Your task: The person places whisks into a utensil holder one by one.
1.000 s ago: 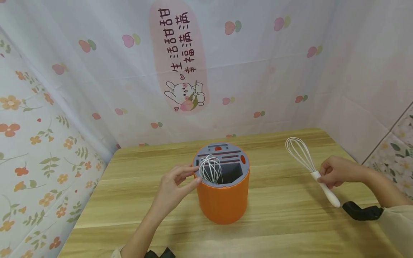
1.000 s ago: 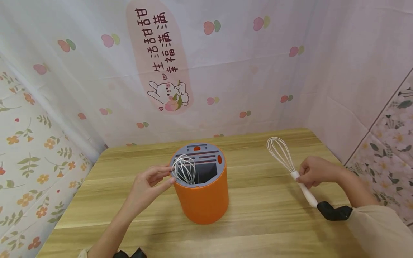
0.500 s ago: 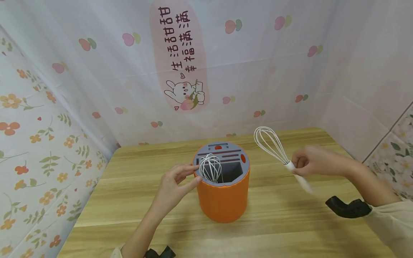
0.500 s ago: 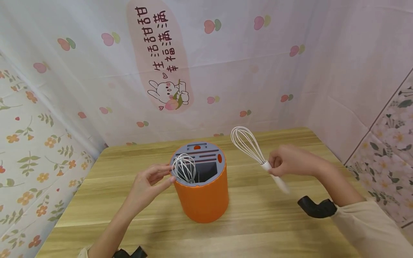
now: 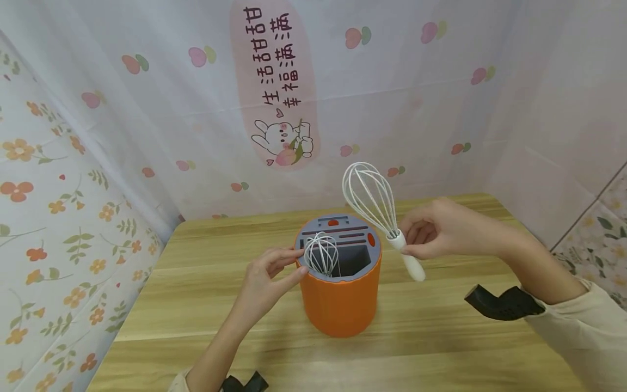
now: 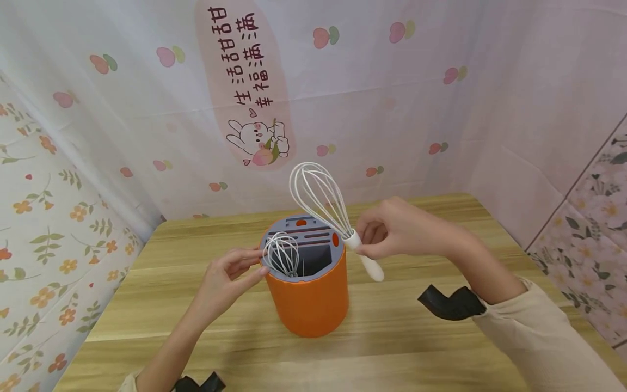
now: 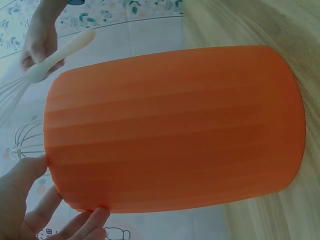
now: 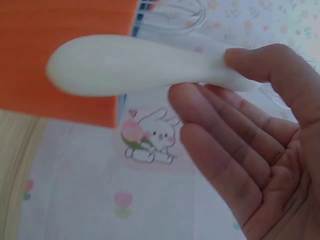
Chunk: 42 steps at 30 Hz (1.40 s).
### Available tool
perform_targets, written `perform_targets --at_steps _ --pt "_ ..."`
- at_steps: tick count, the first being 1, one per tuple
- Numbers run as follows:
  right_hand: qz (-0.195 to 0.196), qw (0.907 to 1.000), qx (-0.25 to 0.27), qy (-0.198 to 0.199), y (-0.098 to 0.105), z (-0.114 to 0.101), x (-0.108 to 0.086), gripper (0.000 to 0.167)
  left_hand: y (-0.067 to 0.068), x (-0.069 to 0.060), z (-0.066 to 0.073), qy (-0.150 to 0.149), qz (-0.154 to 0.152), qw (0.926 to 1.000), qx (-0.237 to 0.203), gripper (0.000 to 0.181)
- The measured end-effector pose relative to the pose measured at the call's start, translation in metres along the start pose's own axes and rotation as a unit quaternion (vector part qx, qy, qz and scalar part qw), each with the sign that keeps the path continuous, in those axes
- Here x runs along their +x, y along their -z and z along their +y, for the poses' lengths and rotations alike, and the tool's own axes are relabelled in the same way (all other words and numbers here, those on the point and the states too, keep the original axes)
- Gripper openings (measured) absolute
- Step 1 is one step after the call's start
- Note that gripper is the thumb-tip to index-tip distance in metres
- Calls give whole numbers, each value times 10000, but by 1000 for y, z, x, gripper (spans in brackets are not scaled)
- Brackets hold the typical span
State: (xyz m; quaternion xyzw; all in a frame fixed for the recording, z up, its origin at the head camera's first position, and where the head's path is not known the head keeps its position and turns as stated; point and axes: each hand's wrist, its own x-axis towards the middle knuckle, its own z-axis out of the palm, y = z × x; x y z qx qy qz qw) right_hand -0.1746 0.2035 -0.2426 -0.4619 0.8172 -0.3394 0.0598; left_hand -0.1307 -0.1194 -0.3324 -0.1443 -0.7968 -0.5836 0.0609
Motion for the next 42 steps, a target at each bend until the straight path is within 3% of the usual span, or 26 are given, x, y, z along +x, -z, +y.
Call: perform_targets --at_steps 8,16,31,37,42 --pt "267 9987 329 283 -4 -14 32 8 -2 0 -1 -88 36 10000 -29 30" --pt "476 9979 444 38 -15 -8 53 11 -3 0 0 -128 12 9999 -88 29" --pt "-514 9964 633 -248 -32 11 60 9 -2 0 -1 -135 54 9999 25 29" --pt "-1088 9924 428 -387 -30 10 70 10 -2 -1 -2 -136 90 9999 0 29" --pt "-1534 9873 -30 -411 -27 5 79 11 -2 0 -3 -159 129 9998 27 30"
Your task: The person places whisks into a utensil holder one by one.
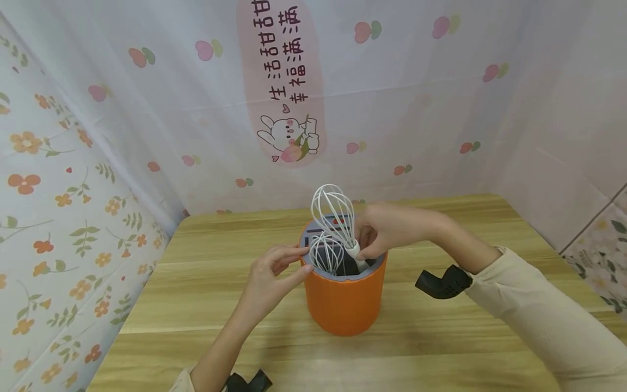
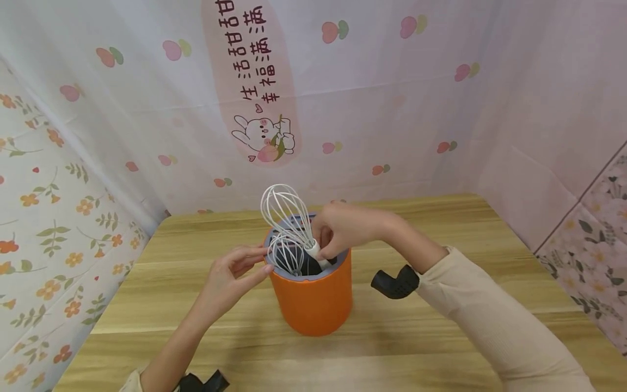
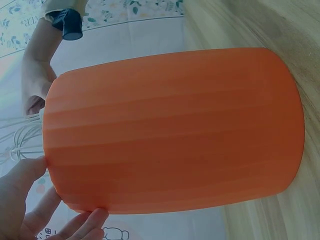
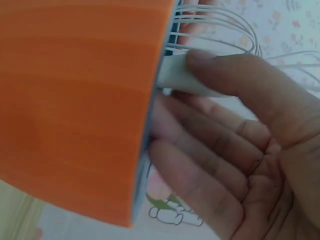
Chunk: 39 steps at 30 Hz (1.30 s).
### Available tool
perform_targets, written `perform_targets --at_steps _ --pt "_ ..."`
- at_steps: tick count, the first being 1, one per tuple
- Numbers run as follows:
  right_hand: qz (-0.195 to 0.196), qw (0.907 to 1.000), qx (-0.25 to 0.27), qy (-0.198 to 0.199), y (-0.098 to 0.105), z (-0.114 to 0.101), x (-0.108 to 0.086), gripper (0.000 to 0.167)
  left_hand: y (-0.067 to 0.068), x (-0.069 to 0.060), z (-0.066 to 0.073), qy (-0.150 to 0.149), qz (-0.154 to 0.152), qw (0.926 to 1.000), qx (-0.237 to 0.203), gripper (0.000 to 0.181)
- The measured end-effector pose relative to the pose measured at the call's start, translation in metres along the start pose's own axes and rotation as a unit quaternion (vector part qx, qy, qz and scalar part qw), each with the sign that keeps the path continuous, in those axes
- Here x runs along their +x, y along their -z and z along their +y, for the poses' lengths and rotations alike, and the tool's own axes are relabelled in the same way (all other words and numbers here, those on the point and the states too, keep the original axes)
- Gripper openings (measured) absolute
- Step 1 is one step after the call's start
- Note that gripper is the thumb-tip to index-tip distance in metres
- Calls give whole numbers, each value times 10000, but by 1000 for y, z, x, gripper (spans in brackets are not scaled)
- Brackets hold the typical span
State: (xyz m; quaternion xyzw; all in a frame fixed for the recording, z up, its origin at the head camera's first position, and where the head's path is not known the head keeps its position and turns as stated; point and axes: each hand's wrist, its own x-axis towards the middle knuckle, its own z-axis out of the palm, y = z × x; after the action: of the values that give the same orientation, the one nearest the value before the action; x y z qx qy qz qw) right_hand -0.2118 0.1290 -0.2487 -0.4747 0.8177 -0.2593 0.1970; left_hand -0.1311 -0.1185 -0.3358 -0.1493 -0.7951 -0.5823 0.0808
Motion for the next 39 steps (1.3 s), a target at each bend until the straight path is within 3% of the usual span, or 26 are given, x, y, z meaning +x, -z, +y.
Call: perform_targets --at_steps 5,12,18,22,25,31,39 --pt "-157 9992 -348 91 1 -7 5 23 0 0 0 14 -20 10000 -56 30" --pt "117 9982 -540 226 0 -7 7 35 -1 0 1 -18 -72 9998 -175 30" --pt "152 9991 -377 86 2 -5 1 40 -2 0 3 1 -101 9998 -198 29" --pt "57 9992 -343 -184 2 -5 -5 18 -1 0 3 51 -109 9998 -175 29" --pt "20 9993 -153 -344 2 -5 -9 11 -1 -1 3 98 -102 9998 -138 29" --pt "133 9980 477 -383 2 -4 -17 25 0 -2 2 148 -93 9998 -90 29" --pt "411 9978 322 -420 1 -1 -22 35 0 -2 -1 84 -33 9999 -119 30"
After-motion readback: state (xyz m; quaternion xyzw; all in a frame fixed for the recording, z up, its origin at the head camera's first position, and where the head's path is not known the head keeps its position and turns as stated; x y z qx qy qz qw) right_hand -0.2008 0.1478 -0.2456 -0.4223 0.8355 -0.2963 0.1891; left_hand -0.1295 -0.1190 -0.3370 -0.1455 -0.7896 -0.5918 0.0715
